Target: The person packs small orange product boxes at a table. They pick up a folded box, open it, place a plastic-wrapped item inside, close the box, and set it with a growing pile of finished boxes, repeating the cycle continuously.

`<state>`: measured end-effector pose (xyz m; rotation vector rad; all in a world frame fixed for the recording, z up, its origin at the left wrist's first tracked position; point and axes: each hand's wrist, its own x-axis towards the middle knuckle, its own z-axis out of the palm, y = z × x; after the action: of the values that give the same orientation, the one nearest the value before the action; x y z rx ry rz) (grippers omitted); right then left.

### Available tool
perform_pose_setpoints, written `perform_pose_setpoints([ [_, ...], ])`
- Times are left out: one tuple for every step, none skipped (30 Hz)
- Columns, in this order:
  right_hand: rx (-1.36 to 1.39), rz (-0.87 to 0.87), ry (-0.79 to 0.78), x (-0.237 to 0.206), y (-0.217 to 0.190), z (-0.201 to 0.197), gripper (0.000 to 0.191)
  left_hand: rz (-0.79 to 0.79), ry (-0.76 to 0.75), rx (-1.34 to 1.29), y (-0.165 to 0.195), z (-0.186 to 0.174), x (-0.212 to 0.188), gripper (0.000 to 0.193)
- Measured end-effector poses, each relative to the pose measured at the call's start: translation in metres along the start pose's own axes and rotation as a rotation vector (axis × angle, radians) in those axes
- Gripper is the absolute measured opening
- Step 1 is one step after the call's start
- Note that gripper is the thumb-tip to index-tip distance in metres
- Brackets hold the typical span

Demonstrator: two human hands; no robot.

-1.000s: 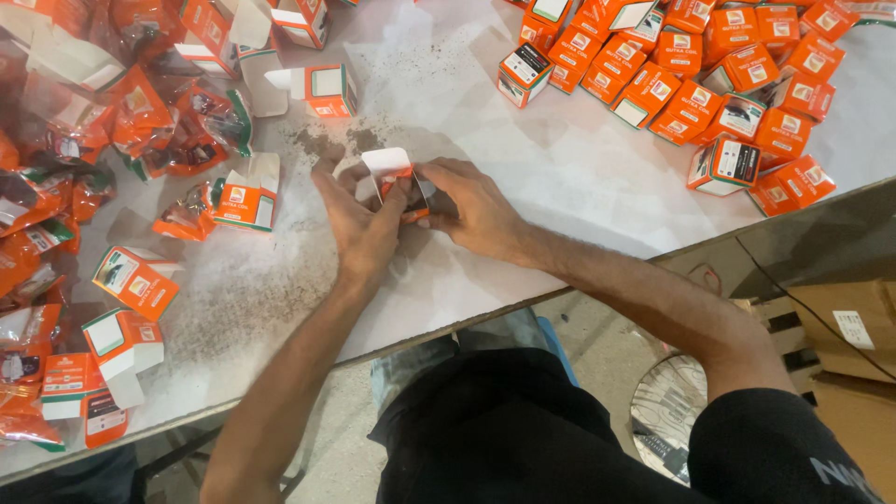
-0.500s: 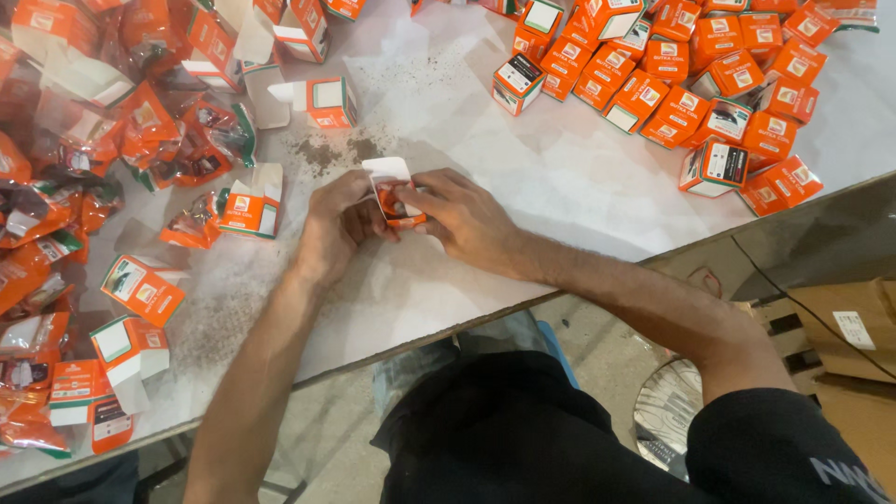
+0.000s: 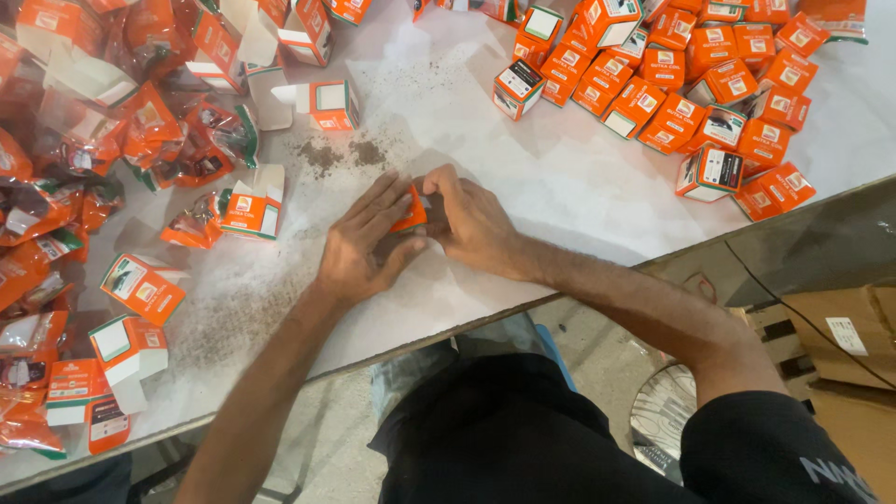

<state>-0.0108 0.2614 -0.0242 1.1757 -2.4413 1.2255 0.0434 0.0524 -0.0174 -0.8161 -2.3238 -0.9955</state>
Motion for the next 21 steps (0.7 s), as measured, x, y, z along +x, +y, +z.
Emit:
perform_pose_setpoints([
  [-0.015, 0.016, -0.016, -0.001, 0.002, 0.001, 0.057, -0.034, 0.011, -0.013, -0.001, -0.001, -0.001, 0.041],
  [-0.029, 0.032, -0.031, -0.001, 0.003, 0.002, 0.057, -0.067, 0.022, -0.026, -0.002, 0.000, -0.001, 0.037],
  [-0.045, 0.047, -0.045, -0.002, 0.004, 0.002, 0.056, -0.098, 0.033, -0.039, -0.003, 0.001, -0.001, 0.034],
  [-0.041, 0.043, -0.038, -0.001, 0.004, 0.002, 0.056, -0.136, 0.049, -0.092, -0.005, 0.003, -0.001, 0.028],
  [-0.039, 0.042, -0.032, -0.002, 0.003, 0.001, 0.055, -0.175, 0.062, -0.149, -0.006, 0.004, -0.001, 0.022],
  [-0.034, 0.041, -0.029, -0.002, 0.001, 0.001, 0.055, -0.216, 0.077, -0.205, -0.007, 0.005, -0.002, 0.018],
  [-0.040, 0.039, -0.039, -0.001, -0.001, -0.001, 0.054, -0.174, 0.070, -0.166, -0.008, 0.006, -0.002, 0.018],
  [-0.044, 0.040, -0.050, 0.000, -0.003, -0.002, 0.053, -0.136, 0.061, -0.130, -0.008, 0.006, -0.002, 0.019],
  [-0.046, 0.041, -0.065, 0.000, -0.006, -0.004, 0.052, -0.101, 0.054, -0.093, -0.009, 0.005, -0.003, 0.020],
  [-0.045, -0.028, -0.041, 0.001, -0.007, -0.005, 0.050, -0.055, 0.035, -0.039, -0.010, 0.004, -0.003, 0.021],
  [-0.045, -0.097, -0.015, 0.001, -0.008, -0.006, 0.048, -0.007, 0.015, 0.015, -0.010, 0.003, -0.004, 0.023],
  [-0.045, -0.169, 0.012, 0.002, -0.008, -0.006, 0.046, 0.042, -0.004, 0.071, -0.009, 0.003, -0.005, 0.024],
  [-0.058, -0.178, 0.010, 0.001, -0.008, -0.006, 0.045, 0.069, -0.013, 0.097, -0.008, 0.003, -0.006, 0.027],
  [-0.070, -0.188, 0.008, 0.001, -0.006, -0.005, 0.044, 0.095, -0.022, 0.123, -0.006, 0.004, -0.007, 0.030],
  [-0.081, -0.197, 0.004, 0.000, -0.005, -0.004, 0.043, 0.118, -0.032, 0.150, -0.004, 0.006, -0.008, 0.032],
  [-0.081, -0.148, -0.020, -0.002, -0.003, -0.002, 0.043, 0.105, -0.040, 0.195, -0.001, 0.010, -0.008, 0.032],
  [-0.083, -0.101, -0.044, -0.003, -0.001, 0.000, 0.042, 0.091, -0.046, 0.242, 0.003, 0.014, -0.009, 0.032],
  [-0.084, -0.055, -0.064, -0.003, 0.000, 0.003, 0.042, 0.081, -0.055, 0.291, 0.006, 0.016, -0.010, 0.033],
  [-0.077, -0.063, -0.049, -0.003, 0.000, 0.005, 0.044, 0.048, -0.089, 0.295, 0.008, 0.018, -0.011, 0.036],
  [-0.071, -0.072, -0.040, -0.004, 0.000, 0.005, 0.045, 0.011, -0.121, 0.298, 0.009, 0.019, -0.013, 0.038],
  [-0.065, -0.089, -0.041, -0.002, 0.000, 0.003, 0.047, -0.035, -0.142, 0.303, 0.009, 0.016, -0.014, 0.041],
])
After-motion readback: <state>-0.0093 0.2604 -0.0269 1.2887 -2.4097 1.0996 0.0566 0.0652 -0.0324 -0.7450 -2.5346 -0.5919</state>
